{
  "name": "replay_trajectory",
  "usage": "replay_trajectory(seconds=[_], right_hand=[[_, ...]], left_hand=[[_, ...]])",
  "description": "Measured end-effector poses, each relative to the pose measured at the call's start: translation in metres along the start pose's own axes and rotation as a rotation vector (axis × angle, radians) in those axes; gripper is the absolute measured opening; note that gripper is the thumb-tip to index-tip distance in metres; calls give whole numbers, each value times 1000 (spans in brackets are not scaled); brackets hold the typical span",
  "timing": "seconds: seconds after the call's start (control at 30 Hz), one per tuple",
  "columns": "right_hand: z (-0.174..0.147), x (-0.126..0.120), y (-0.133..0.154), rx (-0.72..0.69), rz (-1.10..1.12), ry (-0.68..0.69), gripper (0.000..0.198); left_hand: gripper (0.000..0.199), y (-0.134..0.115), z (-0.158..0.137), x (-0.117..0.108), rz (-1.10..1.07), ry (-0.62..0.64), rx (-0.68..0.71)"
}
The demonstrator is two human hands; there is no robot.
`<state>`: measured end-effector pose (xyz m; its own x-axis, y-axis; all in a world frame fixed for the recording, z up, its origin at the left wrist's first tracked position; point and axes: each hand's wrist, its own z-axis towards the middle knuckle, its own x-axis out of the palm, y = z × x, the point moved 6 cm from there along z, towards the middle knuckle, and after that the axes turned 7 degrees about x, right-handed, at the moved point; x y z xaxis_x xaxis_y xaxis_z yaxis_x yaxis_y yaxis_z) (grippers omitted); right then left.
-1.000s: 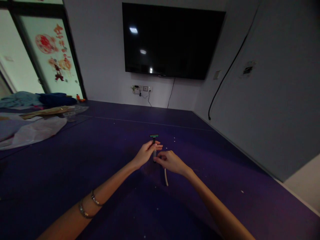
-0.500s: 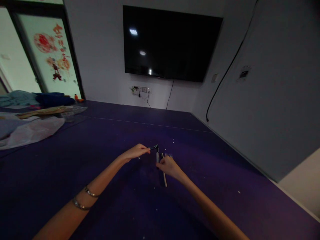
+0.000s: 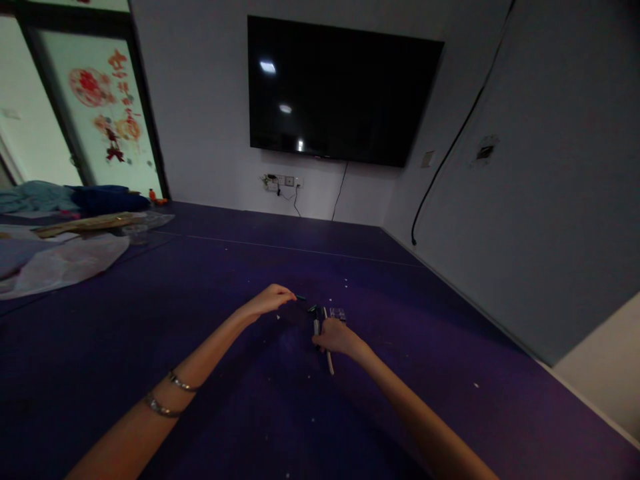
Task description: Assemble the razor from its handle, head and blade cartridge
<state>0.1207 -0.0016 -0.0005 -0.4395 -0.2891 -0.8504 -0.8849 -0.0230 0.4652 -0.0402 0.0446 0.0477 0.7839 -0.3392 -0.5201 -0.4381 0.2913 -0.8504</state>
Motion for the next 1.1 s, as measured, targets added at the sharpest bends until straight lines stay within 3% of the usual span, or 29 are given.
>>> replay_trajectory(seconds=[0.17, 0.33, 0.53, 0.7, 1.1], right_hand=[[-4, -1, 4, -37, -50, -17, 17], [-14, -22, 1, -84, -18, -78, 21], [-16, -45, -35, -34, 16, -152, 33], [-17, -49, -69, -45, 6, -217, 29], [-37, -56, -111, -71, 13, -300, 30]], left_hand=[[31, 2, 0, -1, 3, -47, -21], [28, 17, 11, 0, 34, -91, 49], [25, 41, 36, -1, 341, -219, 194], [23, 53, 48, 5, 587, -132, 371], [23, 49, 59, 13, 717, -65, 535]])
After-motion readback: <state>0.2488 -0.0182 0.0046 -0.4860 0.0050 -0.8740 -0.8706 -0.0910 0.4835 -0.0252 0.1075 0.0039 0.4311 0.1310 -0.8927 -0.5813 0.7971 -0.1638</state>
